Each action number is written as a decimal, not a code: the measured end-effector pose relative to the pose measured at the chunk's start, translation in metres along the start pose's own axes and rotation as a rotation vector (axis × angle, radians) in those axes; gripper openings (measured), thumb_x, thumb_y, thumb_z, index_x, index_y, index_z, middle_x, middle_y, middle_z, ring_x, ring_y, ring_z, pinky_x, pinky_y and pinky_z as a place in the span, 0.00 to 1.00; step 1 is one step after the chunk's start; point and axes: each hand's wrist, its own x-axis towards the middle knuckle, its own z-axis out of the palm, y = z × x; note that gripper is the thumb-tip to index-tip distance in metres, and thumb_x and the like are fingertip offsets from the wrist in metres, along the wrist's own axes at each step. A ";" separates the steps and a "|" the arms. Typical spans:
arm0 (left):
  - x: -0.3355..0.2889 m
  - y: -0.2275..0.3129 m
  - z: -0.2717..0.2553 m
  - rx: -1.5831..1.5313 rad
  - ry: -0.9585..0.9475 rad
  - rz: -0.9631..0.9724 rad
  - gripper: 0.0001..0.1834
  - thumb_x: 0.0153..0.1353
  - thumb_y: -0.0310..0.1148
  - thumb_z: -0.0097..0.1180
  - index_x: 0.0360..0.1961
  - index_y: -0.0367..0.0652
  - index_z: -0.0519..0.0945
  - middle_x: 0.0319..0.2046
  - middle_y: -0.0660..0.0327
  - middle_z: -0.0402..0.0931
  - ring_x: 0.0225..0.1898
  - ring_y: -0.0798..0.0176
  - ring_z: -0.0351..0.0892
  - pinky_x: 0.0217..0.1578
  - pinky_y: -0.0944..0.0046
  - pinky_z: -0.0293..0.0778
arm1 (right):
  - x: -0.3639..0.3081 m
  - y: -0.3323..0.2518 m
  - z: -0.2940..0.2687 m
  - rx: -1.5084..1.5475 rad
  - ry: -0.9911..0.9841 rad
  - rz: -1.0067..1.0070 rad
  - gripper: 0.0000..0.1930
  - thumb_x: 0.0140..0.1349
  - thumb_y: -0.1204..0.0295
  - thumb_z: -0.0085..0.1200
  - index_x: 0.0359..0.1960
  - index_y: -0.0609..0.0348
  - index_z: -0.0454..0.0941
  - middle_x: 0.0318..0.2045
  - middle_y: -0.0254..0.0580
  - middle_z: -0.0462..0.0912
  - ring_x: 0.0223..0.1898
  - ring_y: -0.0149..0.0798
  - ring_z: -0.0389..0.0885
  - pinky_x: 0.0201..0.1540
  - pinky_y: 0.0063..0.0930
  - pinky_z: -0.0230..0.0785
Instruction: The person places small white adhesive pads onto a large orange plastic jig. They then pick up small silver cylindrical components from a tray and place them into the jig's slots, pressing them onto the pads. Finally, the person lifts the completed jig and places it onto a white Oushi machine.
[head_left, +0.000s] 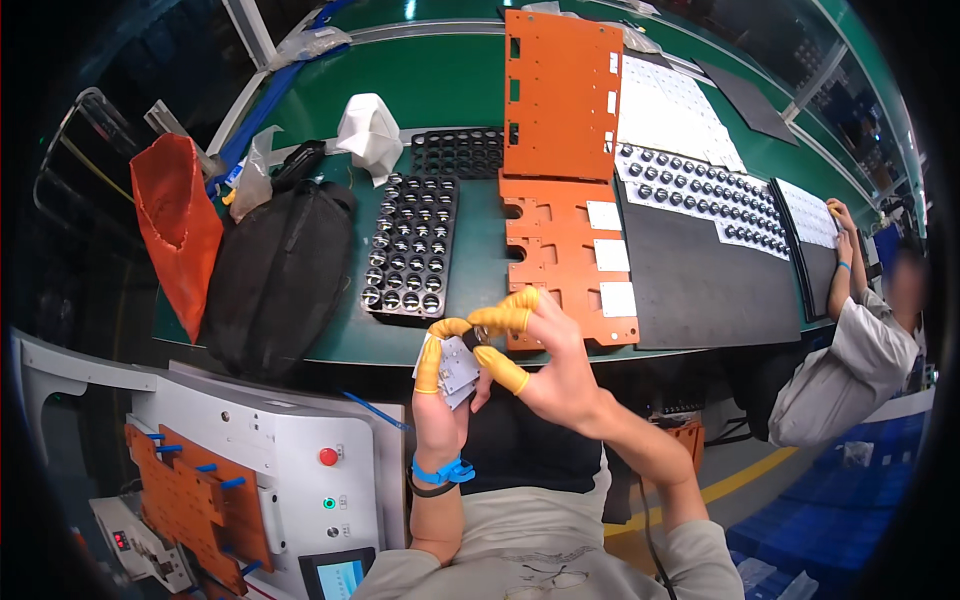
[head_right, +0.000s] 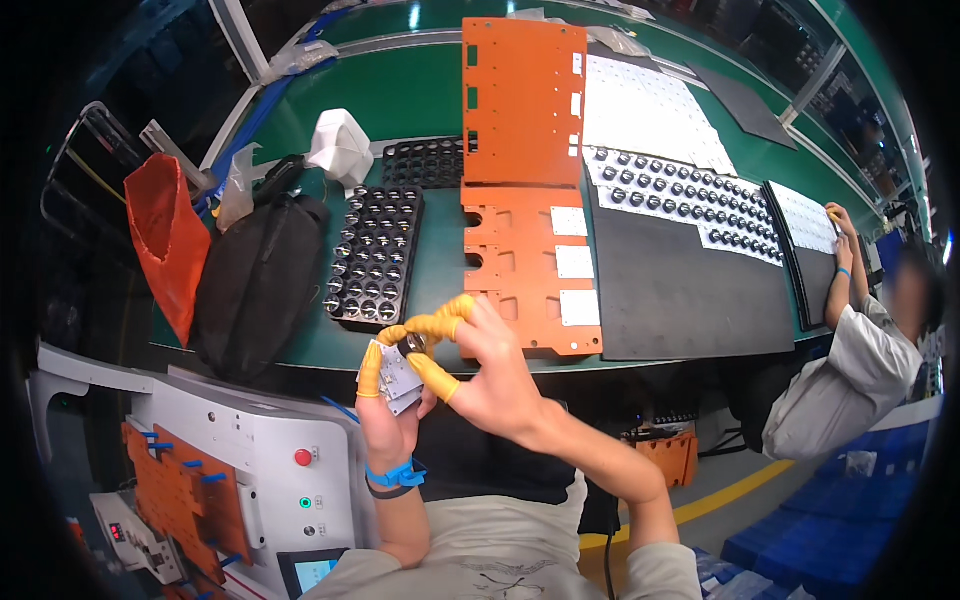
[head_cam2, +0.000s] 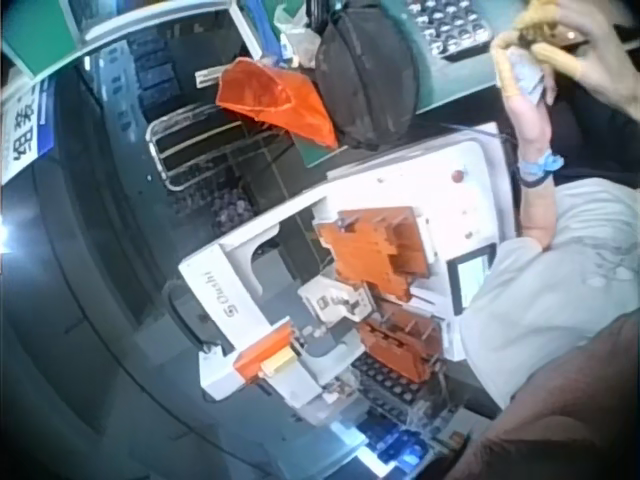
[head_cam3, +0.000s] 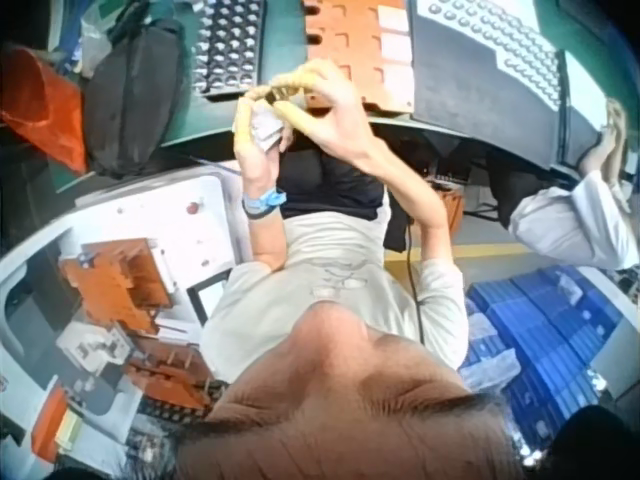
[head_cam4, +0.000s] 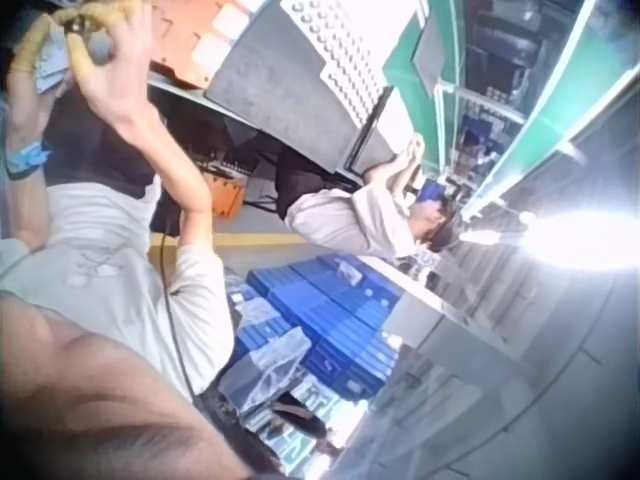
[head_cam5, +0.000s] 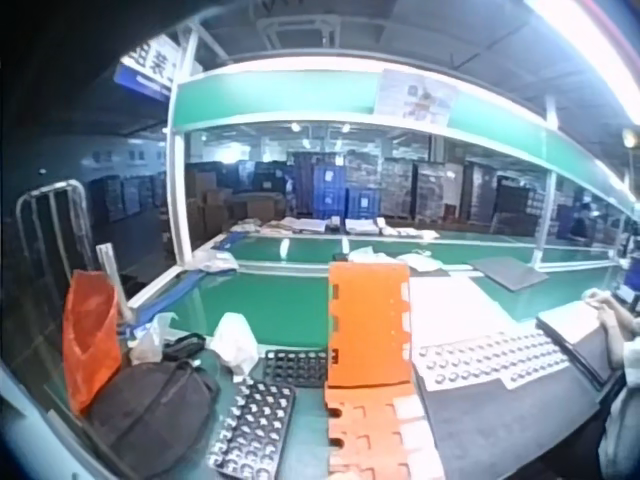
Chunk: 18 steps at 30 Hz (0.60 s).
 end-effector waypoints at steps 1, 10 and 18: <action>-0.001 -0.002 0.003 -0.047 -0.025 -0.019 0.21 0.74 0.48 0.39 0.56 0.44 0.71 0.37 0.60 0.77 0.25 0.71 0.69 0.20 0.72 0.59 | -0.010 0.004 -0.001 0.015 0.009 0.020 0.17 0.53 0.75 0.68 0.46 0.60 0.85 0.35 0.39 0.78 0.41 0.41 0.73 0.40 0.32 0.68; -0.001 -0.012 0.018 -0.013 -0.036 -0.105 0.26 0.69 0.47 0.43 0.60 0.39 0.72 0.38 0.61 0.78 0.27 0.75 0.69 0.23 0.74 0.60 | -0.039 0.014 -0.006 0.244 0.073 0.233 0.16 0.52 0.77 0.70 0.44 0.62 0.85 0.40 0.42 0.77 0.46 0.40 0.74 0.50 0.33 0.69; 0.001 -0.022 0.020 0.140 -0.204 -0.013 0.30 0.77 0.51 0.37 0.66 0.38 0.68 0.42 0.61 0.77 0.30 0.72 0.71 0.29 0.72 0.67 | -0.040 0.015 -0.010 0.190 0.146 0.228 0.15 0.51 0.76 0.72 0.42 0.62 0.85 0.39 0.41 0.74 0.44 0.40 0.73 0.47 0.34 0.70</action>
